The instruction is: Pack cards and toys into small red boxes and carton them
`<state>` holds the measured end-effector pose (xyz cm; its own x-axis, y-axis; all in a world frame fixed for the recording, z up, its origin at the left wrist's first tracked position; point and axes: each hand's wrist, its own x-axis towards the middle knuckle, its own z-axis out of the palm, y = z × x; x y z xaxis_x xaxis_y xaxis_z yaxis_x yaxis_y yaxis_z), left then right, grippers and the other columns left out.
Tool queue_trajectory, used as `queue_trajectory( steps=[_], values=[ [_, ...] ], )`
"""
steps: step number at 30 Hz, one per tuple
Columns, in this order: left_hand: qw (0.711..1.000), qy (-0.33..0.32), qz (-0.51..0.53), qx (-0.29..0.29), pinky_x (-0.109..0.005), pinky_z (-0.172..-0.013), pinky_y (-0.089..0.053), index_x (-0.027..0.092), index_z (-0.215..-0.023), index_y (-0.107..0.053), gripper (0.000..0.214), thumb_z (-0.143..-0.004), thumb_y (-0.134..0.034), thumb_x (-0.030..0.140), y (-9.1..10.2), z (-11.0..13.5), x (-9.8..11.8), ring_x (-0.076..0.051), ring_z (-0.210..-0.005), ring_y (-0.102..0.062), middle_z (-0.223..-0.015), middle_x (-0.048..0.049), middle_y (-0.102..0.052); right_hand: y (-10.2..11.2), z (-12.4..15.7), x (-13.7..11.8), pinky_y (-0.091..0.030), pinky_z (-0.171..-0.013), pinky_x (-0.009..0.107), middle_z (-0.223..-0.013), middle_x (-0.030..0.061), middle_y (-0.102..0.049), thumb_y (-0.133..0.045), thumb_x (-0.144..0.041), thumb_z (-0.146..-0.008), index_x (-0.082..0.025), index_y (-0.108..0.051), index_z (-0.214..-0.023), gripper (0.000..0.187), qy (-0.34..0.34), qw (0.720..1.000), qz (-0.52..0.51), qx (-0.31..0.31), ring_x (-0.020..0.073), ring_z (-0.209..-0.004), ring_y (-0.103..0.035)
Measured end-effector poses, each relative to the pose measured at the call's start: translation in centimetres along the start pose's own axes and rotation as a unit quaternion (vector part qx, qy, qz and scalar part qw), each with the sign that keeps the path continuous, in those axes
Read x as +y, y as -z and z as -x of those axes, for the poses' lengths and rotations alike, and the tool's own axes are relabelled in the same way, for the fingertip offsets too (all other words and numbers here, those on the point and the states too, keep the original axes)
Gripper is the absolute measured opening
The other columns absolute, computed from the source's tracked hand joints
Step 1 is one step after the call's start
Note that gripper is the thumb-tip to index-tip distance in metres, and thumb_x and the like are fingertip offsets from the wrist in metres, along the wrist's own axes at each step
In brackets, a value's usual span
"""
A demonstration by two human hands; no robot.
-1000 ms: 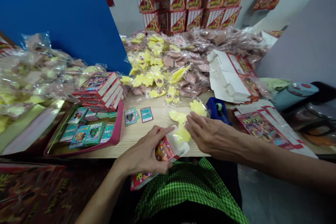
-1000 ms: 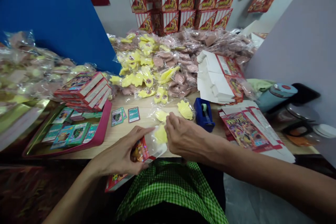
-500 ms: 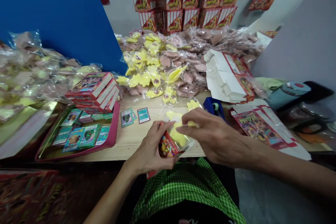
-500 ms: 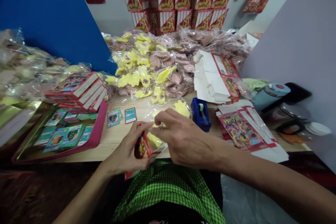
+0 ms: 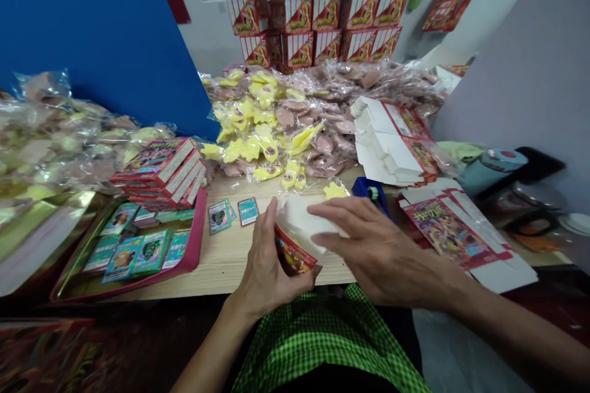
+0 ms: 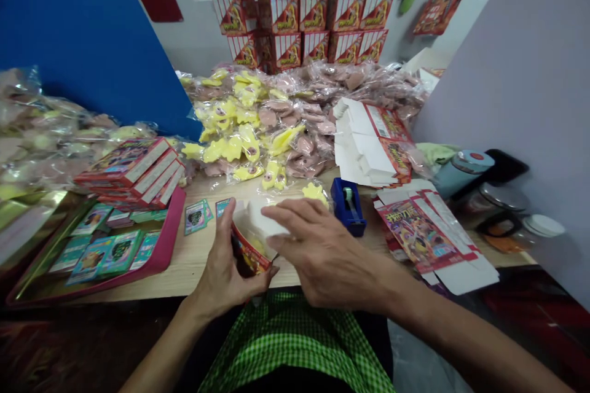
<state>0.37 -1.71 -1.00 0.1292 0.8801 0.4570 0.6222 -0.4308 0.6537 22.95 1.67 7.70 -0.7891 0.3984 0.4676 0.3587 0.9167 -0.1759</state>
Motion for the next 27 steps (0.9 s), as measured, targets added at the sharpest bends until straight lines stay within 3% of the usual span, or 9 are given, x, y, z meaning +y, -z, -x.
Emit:
queue_trajectory(
  steps=[2, 3, 6, 8, 11, 14, 18, 24, 27],
  values=[
    [0.998, 0.037, -0.009, 0.051, -0.063, -0.121, -0.033, 0.024, -0.163, 0.000, 0.126, -0.073, -0.083, 0.052, -0.3, 0.1, -0.1, -0.042, -0.151, -0.031, -0.162, -0.0208, -0.026, -0.6, 1.2, 0.3, -0.045, -0.112, 0.059, -0.152, 0.0213, -0.050, -0.047, -0.001, -0.087, -0.012, -0.064, -0.125, 0.043, -0.045, 0.999, -0.012, 0.019, 0.0353, -0.142, -0.045],
    [0.994, 0.066, -0.013, 0.085, -0.063, -0.122, -0.032, 0.024, -0.162, 0.000, 0.128, -0.072, -0.085, 0.054, -0.5, 0.2, -0.3, -0.042, -0.151, -0.030, -0.162, -0.0211, -0.024, -1.0, 2.1, 0.7, -0.047, -0.111, 0.057, -0.151, 0.0207, -0.051, -0.045, -0.001, -0.089, -0.014, -0.063, -0.127, 0.044, -0.092, 0.994, -0.017, 0.059, 0.0332, -0.141, -0.047],
    [0.977, 0.119, -0.024, 0.174, -0.062, -0.125, -0.028, 0.024, -0.160, -0.003, 0.128, -0.070, -0.088, 0.055, -1.7, 0.2, -0.9, -0.041, -0.153, -0.027, -0.162, -0.0208, -0.018, -2.0, 5.1, 2.0, -0.059, -0.093, 0.047, -0.120, 0.0140, -0.068, -0.043, -0.004, -0.094, -0.019, -0.061, -0.123, 0.038, -0.273, 0.939, -0.016, 0.209, 0.0262, -0.113, -0.067],
    [0.974, 0.108, -0.014, 0.196, -0.059, -0.124, -0.031, 0.026, -0.156, -0.005, 0.115, -0.076, -0.085, 0.050, -3.0, 0.1, -1.1, -0.037, -0.151, -0.031, -0.160, -0.0198, -0.019, -2.9, 6.5, 2.1, -0.062, -0.082, 0.041, -0.103, 0.0089, -0.071, -0.045, -0.008, -0.095, -0.020, -0.060, -0.120, 0.032, -0.342, 0.913, -0.054, 0.217, 0.0232, -0.095, -0.071],
    [0.975, 0.078, 0.047, 0.202, -0.052, -0.112, -0.048, 0.030, -0.147, -0.014, 0.081, -0.091, -0.071, 0.040, -4.7, 0.1, -0.4, -0.030, -0.137, -0.049, -0.148, -0.0160, -0.033, -5.2, 6.4, 0.7, -0.059, -0.097, 0.047, -0.129, 0.0142, -0.067, -0.052, -0.011, -0.093, -0.019, -0.052, -0.137, 0.045, -0.297, 0.929, -0.165, 0.144, 0.0266, -0.119, -0.066],
    [0.965, 0.077, 0.107, 0.225, -0.046, -0.103, -0.054, 0.032, -0.139, -0.023, 0.055, -0.098, -0.059, 0.035, -5.1, 0.1, 0.2, -0.025, -0.125, -0.056, -0.138, -0.0117, -0.042, -7.6, 4.6, -0.7, -0.050, -0.112, 0.053, -0.149, 0.0191, -0.053, -0.054, -0.011, -0.091, -0.018, -0.037, -0.152, 0.064, -0.240, 0.935, -0.212, 0.155, 0.0296, -0.139, -0.052],
    [0.969, 0.090, 0.139, 0.183, -0.047, -0.104, -0.054, 0.033, -0.141, -0.019, 0.055, -0.100, -0.055, 0.038, -3.4, 0.3, -0.3, -0.024, -0.121, -0.061, -0.127, -0.0098, -0.051, -8.7, 3.3, -0.2, -0.055, -0.106, 0.047, -0.143, 0.0167, -0.057, -0.051, -0.010, -0.095, -0.020, -0.037, -0.151, 0.059, -0.227, 0.923, -0.220, 0.220, 0.0267, -0.131, -0.057],
    [0.973, 0.054, 0.154, 0.166, -0.045, -0.092, -0.060, 0.034, -0.125, -0.028, 0.043, -0.098, -0.059, 0.042, -2.2, 1.3, -1.2, -0.022, -0.107, -0.068, -0.116, -0.0051, -0.060, -9.4, 3.7, 0.6, -0.056, -0.104, 0.045, -0.142, 0.0171, -0.057, -0.044, -0.007, -0.100, -0.019, -0.037, -0.151, 0.053, -0.134, 0.949, -0.164, 0.233, 0.0257, -0.132, -0.057],
    [0.980, 0.036, 0.122, 0.156, -0.046, -0.091, -0.061, 0.033, -0.123, -0.029, 0.033, -0.101, -0.054, 0.037, -2.4, 2.2, -1.6, -0.023, -0.112, -0.070, -0.124, -0.0080, -0.063, -9.9, 3.3, 0.7, -0.059, -0.099, 0.049, -0.132, 0.0184, -0.061, -0.042, -0.005, -0.099, -0.016, -0.042, -0.144, 0.046, -0.076, 0.964, -0.105, 0.231, 0.0293, -0.129, -0.059]
  ],
)
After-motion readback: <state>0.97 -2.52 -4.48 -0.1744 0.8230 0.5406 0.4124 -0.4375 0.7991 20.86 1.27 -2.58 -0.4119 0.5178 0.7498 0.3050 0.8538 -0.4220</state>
